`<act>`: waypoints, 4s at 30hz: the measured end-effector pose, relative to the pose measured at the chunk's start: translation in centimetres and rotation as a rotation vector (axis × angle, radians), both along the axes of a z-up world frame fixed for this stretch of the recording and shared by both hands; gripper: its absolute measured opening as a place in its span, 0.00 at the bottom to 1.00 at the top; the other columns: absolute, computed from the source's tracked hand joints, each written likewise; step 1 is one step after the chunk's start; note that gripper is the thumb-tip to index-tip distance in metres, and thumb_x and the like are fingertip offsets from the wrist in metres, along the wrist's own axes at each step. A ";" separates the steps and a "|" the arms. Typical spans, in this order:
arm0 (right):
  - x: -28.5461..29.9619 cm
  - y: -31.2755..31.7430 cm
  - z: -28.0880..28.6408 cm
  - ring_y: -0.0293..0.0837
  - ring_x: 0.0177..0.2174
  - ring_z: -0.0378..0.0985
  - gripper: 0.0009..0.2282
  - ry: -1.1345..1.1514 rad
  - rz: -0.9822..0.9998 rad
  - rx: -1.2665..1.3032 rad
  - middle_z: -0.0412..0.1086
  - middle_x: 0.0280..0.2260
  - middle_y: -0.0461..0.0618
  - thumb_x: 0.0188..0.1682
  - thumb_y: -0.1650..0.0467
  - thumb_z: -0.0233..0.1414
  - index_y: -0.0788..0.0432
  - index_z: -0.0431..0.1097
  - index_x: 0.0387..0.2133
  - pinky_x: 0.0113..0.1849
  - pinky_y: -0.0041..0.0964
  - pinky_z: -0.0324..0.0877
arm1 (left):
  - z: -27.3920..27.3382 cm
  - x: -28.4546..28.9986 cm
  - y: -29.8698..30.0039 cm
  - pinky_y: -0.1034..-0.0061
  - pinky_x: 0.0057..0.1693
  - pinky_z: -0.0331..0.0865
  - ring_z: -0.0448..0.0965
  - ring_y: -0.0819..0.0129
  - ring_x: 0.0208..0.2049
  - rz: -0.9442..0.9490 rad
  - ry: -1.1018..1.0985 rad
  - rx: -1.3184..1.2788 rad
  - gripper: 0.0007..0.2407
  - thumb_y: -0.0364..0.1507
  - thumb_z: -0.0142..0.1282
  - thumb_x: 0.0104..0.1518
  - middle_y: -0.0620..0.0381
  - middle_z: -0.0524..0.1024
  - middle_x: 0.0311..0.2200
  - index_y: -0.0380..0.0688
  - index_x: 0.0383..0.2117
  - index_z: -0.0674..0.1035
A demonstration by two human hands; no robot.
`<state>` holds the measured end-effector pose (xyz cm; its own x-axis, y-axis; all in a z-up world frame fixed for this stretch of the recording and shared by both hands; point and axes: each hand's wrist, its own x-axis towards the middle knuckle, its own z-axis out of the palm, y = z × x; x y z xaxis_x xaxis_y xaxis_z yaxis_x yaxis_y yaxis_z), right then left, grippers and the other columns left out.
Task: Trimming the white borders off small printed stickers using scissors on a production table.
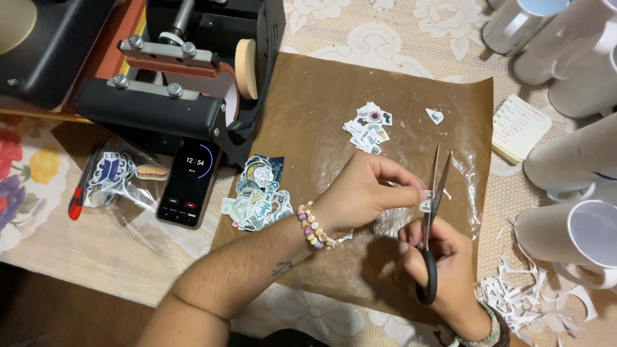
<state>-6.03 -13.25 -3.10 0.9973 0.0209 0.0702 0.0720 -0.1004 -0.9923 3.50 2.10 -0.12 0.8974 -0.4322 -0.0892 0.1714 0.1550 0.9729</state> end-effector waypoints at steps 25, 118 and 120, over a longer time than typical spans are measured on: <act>-0.8 -2.6 -0.2 0.48 0.46 0.70 0.10 -0.445 -0.367 0.641 0.64 0.48 0.46 0.50 0.62 0.49 0.48 0.66 0.43 0.61 0.46 0.66 | 0.7 -1.0 -0.2 0.84 0.41 0.73 0.80 0.77 0.30 -0.064 0.025 -0.035 0.03 0.24 0.65 0.48 0.52 0.84 0.28 0.38 0.27 0.85; 0.2 -0.8 -1.6 0.46 0.45 0.76 0.11 -0.096 -0.111 0.031 0.74 0.39 0.59 0.43 0.75 0.59 0.56 0.60 0.29 0.48 0.38 0.70 | -2.4 2.0 -1.1 0.85 0.34 0.73 0.78 0.77 0.24 0.156 0.023 -0.157 0.05 0.26 0.69 0.47 0.56 0.82 0.23 0.40 0.25 0.83; 0.4 0.0 -0.3 0.45 0.26 0.78 0.11 0.015 -0.141 0.172 0.73 0.39 0.60 0.43 0.77 0.58 0.58 0.60 0.29 0.36 0.35 0.78 | -1.9 0.4 -0.5 0.83 0.34 0.70 0.76 0.78 0.23 0.191 0.109 -0.122 0.07 0.30 0.69 0.45 0.59 0.81 0.23 0.44 0.24 0.83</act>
